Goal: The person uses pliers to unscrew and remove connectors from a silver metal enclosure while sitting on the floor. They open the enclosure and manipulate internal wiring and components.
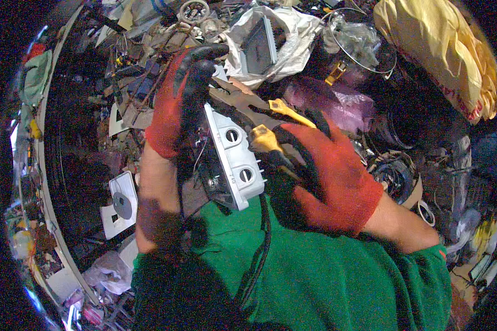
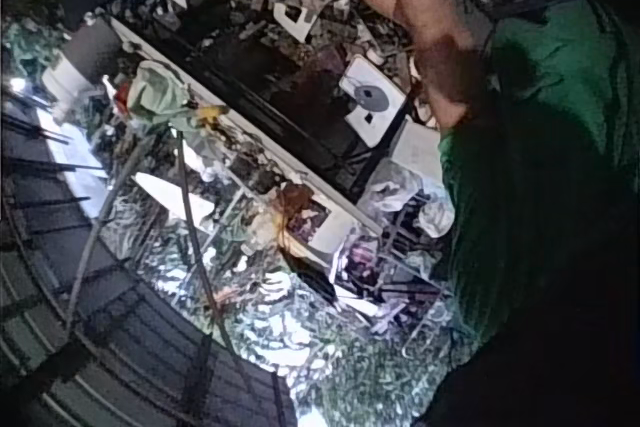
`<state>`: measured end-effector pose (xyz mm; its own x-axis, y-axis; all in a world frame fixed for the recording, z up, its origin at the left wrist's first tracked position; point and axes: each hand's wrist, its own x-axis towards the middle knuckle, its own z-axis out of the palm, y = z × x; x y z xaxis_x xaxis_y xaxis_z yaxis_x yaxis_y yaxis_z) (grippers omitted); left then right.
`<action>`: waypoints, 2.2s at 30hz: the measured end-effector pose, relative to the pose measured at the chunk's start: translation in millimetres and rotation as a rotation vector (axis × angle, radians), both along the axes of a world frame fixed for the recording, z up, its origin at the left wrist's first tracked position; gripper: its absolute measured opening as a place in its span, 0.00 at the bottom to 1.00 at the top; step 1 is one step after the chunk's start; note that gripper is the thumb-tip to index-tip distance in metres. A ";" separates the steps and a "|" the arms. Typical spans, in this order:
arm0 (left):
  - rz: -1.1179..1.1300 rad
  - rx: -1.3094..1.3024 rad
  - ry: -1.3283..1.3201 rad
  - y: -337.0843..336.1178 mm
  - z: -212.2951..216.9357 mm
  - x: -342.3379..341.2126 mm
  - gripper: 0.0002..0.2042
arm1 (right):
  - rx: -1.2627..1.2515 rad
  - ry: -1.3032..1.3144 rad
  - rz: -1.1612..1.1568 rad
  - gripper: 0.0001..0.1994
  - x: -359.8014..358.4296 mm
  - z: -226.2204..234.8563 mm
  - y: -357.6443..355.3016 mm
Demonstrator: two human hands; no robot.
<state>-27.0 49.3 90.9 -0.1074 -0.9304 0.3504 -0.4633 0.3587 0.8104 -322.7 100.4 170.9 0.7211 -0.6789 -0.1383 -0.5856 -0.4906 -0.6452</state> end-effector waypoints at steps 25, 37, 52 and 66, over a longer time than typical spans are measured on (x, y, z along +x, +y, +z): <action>0.193 0.056 -0.163 -51.8 -8.8 -4.9 0.28 | -0.238 0.066 -0.227 0.46 10.0 -55.0 -15.6; 0.270 0.318 -0.159 -61.2 -13.0 -26.8 0.32 | -0.276 0.081 -0.281 0.42 8.7 -78.6 -20.5; -0.306 0.000 -0.756 -96.7 -57.6 22.8 0.29 | -0.070 0.047 -0.445 0.34 22.8 -96.8 -44.6; -0.043 0.301 -0.517 -89.9 -47.7 2.2 0.38 | -0.030 -0.050 -0.349 0.35 -0.4 -124.8 -68.4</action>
